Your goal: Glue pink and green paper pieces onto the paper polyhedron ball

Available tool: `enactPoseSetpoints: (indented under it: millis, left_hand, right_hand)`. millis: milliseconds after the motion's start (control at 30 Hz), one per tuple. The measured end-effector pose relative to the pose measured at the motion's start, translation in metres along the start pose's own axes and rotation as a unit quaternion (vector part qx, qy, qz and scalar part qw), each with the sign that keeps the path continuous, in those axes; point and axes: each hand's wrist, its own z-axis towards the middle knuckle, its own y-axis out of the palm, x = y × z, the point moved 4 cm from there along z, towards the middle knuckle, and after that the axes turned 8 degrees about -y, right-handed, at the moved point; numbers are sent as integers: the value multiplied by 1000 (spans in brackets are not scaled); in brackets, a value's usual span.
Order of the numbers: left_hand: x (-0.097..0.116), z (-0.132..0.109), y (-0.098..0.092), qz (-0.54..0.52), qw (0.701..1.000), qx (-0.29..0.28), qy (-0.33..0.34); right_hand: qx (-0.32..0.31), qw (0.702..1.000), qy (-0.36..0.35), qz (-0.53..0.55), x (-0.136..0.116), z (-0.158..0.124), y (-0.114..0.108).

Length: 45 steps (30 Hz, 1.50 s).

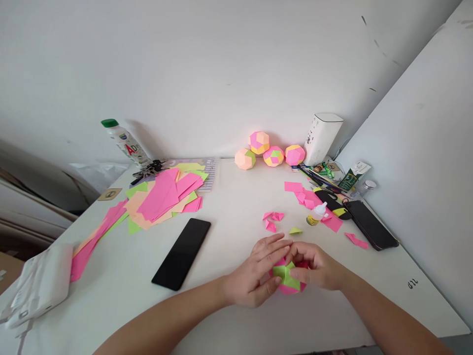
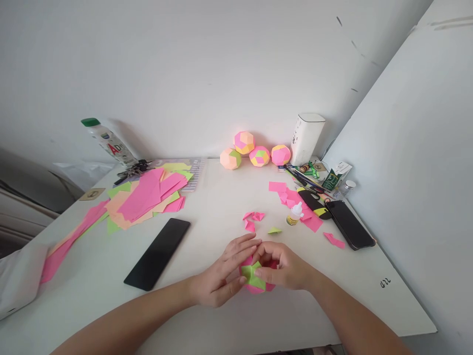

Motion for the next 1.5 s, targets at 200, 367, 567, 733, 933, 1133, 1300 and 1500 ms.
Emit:
enactPoseSetpoints:
  millis: [200, 367, 567, 733, 933, 1133, 1300, 1500]
  left_hand:
    - [3, 2, -1, 25, 999, 16, -27]
    - [2, 2, -3, 53, 996, 28, -71]
    - [2, 0, -2, 41, 996, 12, -83]
    - [-2, 1, -2, -64, 989, -7, -132]
    - [-9, -2, -1, -229, 951, -6, -206]
    - [-7, -1, -2, -330, 920, -11, -209]
    - [-11, 0, -3, -301, 924, -10, -237]
    - [-18, -3, 0, -254, 933, -53, -250]
  right_hand:
    - [30, 995, -29, -91, -6, 1, -4]
    - [50, 991, -43, -119, -7, 1, -5]
    - [46, 989, -61, -124, -5, 2, -2]
    - [43, 988, -77, -128, -6, 2, -2]
    - [59, 988, -80, -116, -6, 2, -3]
    - [65, 991, -63, -94, 1, 3, -2]
    - [123, 954, -180, -204, -16, 3, -5]
    - [360, 779, -319, -402, -42, -13, -30]
